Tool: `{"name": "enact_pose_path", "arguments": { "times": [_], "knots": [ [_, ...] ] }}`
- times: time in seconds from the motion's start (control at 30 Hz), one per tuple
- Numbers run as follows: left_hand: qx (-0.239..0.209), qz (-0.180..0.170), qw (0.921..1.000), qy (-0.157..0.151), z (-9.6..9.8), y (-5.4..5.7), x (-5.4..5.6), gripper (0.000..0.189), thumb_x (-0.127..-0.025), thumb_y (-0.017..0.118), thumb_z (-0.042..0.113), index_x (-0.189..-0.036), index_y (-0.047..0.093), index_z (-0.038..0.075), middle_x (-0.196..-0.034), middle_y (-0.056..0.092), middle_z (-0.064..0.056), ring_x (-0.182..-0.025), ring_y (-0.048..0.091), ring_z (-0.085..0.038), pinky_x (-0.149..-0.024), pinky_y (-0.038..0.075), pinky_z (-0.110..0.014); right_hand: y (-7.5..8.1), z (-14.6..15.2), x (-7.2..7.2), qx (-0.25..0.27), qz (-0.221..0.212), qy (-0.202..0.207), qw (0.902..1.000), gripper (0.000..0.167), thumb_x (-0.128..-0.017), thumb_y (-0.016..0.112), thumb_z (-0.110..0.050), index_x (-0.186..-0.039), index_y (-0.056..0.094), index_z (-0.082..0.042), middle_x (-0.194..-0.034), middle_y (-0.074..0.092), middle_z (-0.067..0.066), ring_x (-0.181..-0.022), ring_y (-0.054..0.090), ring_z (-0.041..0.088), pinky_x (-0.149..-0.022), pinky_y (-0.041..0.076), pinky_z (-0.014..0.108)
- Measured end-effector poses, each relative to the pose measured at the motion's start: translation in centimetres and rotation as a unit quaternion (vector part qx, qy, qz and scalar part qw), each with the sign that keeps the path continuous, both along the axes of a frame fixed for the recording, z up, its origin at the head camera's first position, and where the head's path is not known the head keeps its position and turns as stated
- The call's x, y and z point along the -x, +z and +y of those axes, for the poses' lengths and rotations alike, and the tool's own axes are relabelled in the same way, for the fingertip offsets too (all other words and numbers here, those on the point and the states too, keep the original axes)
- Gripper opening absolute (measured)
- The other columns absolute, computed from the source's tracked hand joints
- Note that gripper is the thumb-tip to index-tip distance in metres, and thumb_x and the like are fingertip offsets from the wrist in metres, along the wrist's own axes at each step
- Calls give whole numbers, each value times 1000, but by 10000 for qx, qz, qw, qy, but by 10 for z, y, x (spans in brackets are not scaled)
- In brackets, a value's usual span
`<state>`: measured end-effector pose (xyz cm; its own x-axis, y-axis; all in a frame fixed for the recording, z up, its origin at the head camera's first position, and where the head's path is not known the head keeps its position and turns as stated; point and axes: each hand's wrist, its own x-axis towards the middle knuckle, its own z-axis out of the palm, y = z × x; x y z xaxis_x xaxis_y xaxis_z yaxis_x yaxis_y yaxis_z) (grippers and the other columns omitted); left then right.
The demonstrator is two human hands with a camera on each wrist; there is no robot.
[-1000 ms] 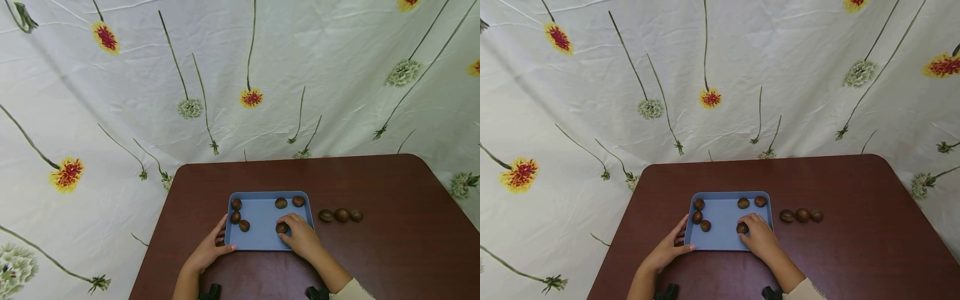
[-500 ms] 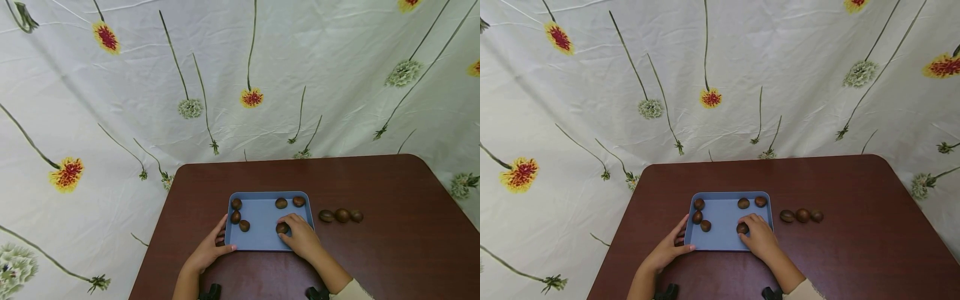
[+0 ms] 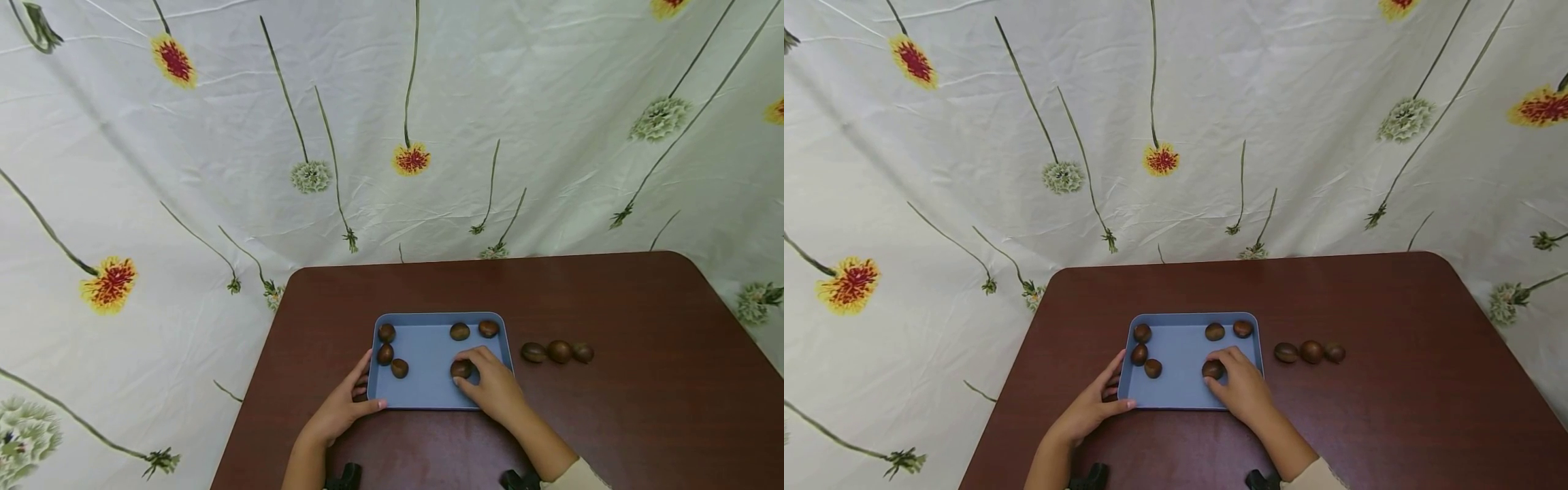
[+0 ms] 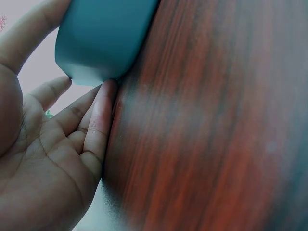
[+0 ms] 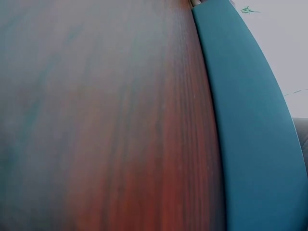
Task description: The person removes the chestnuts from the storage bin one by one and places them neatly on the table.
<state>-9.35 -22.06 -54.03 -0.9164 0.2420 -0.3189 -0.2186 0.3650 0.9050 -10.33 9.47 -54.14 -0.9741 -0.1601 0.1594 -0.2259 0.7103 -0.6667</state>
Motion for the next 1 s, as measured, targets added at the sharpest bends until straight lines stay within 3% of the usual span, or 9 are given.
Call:
{"name": "enact_pose_path", "arguments": {
  "times": [0.3, 0.67, 0.8, 1.0],
  "knots": [
    [11, 14, 10000, 4, 0, 1, 0, 101, -86, 83, 29, -162, 18, 39, -161, 35, -11, -135, 48, -35, -102, 47, -51, 0, 5, 0, 756, 198, 3, 9969, 37, -84, 84, -20, -118, 70, -19, -117, 65, -5, -97, 63, 11, -84, 54, 33],
    [21, -14, 10000, 15, 0, 0, 0, 101, -85, 83, 29, -162, 19, 40, -161, 35, -12, -136, 47, -35, -102, 48, -50, 1, 13, 0, 1573, 932, -189, 9830, 41, -80, 87, -11, -118, 71, -10, -115, 65, 0, -95, 59, 9, -80, 53, 30],
    [-10, -23, 10000, -12, 0, 0, 0, 101, -86, 83, 29, -162, 18, 39, -161, 34, -12, -136, 47, -35, -101, 49, -49, 5, 16, -1, 1787, 992, -291, 9785, 42, -80, 86, -8, -119, 70, -10, -116, 65, 1, -98, 58, 8, -82, 52, 31],
    [26, -23, 10000, -21, 0, 0, 0, 101, -86, 83, 29, -162, 18, 39, -162, 34, -11, -136, 47, -35, -100, 49, -49, 10, 25, -5, 1960, 909, -562, 9748, 40, -83, 84, -9, -121, 70, -12, -118, 64, 0, -100, 58, 7, -85, 47, 21]
  ]
}}
